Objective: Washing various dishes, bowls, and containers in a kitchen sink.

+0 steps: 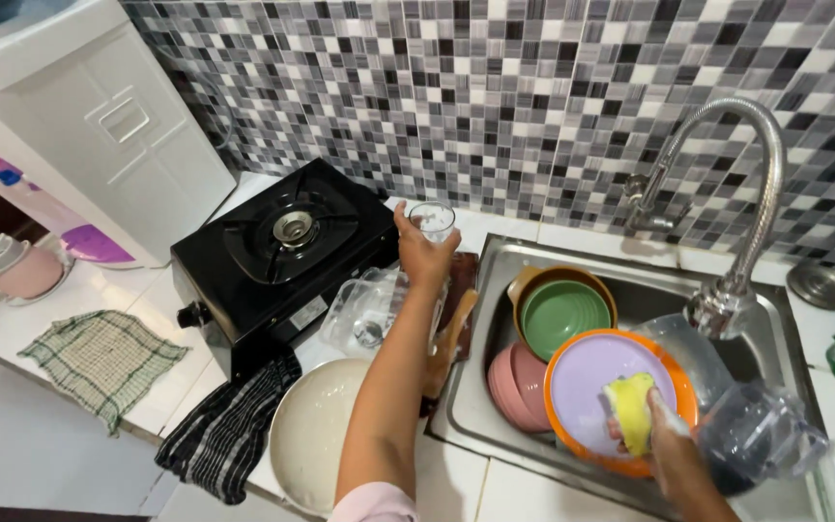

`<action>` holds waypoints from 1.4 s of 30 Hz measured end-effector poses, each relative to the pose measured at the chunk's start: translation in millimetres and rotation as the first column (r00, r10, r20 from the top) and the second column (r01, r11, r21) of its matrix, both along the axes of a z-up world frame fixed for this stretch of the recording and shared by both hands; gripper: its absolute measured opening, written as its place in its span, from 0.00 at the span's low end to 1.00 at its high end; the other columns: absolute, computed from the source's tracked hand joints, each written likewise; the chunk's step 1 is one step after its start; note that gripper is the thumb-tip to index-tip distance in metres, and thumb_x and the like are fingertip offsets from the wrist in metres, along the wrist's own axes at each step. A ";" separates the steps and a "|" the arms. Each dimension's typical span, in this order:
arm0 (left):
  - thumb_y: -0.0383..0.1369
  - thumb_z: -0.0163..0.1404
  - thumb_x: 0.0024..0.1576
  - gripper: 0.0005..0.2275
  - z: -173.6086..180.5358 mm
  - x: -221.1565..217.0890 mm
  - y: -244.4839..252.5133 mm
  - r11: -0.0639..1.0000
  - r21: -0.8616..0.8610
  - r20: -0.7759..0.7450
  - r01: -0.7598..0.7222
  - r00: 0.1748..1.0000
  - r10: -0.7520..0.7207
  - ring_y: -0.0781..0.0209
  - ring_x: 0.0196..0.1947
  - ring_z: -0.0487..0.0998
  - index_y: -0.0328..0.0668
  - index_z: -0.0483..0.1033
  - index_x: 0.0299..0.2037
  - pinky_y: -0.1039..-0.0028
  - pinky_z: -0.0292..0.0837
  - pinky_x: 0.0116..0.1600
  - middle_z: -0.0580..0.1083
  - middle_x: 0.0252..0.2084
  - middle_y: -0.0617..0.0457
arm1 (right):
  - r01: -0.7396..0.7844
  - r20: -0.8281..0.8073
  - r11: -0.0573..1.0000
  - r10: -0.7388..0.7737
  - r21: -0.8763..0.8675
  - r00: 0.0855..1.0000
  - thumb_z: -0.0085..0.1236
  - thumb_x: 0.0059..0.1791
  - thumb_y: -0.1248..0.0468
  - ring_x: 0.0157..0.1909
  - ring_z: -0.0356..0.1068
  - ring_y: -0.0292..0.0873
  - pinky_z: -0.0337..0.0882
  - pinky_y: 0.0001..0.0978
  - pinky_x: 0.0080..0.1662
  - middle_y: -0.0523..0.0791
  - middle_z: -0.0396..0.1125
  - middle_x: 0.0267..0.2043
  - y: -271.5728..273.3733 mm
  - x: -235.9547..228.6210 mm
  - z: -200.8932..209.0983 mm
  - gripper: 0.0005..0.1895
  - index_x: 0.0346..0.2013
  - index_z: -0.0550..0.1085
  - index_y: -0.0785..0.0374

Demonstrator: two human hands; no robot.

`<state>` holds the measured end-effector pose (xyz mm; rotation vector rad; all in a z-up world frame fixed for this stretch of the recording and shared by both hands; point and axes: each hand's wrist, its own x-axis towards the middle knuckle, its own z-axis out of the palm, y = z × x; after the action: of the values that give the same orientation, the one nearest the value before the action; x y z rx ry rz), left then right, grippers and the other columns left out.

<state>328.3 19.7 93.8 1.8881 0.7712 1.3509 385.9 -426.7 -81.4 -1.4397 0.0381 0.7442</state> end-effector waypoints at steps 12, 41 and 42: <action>0.35 0.70 0.37 0.45 20.8 84.7 38.0 0.994 0.027 -0.008 0.110 0.994 -0.109 0.41 0.46 0.79 0.43 0.55 0.66 0.59 0.75 0.51 0.76 0.47 0.37 | -0.154 -0.264 0.979 0.184 0.132 0.947 0.29 0.51 0.27 0.26 0.71 0.53 0.70 0.46 0.29 0.54 0.72 0.28 15.1 60.2 -115.0 0.41 0.55 0.70 0.57; 0.35 0.71 0.42 0.46 -0.1 126.7 22.2 0.995 0.049 -0.078 0.091 0.993 -0.087 0.35 0.59 0.74 0.38 0.51 0.68 0.60 0.70 0.61 0.71 0.59 0.31 | 0.169 -0.134 0.961 -0.142 0.218 0.981 0.32 0.59 0.43 0.31 0.73 0.51 0.72 0.46 0.34 0.54 0.72 0.32 -18.2 -3.9 31.0 0.31 0.51 0.70 0.70; 0.33 0.70 0.42 0.46 1.1 127.2 22.2 0.997 0.032 -0.117 0.075 0.991 -0.071 0.35 0.59 0.74 0.38 0.52 0.68 0.59 0.69 0.61 0.70 0.60 0.31 | 0.180 -0.142 0.963 -0.153 0.202 0.978 0.32 0.59 0.44 0.31 0.73 0.51 0.72 0.46 0.35 0.55 0.72 0.32 -20.1 -3.0 31.1 0.31 0.51 0.70 0.70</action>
<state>455.5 41.8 94.8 2.0177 0.7319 1.2269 382.9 -446.8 -50.3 -1.1677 0.1694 0.6771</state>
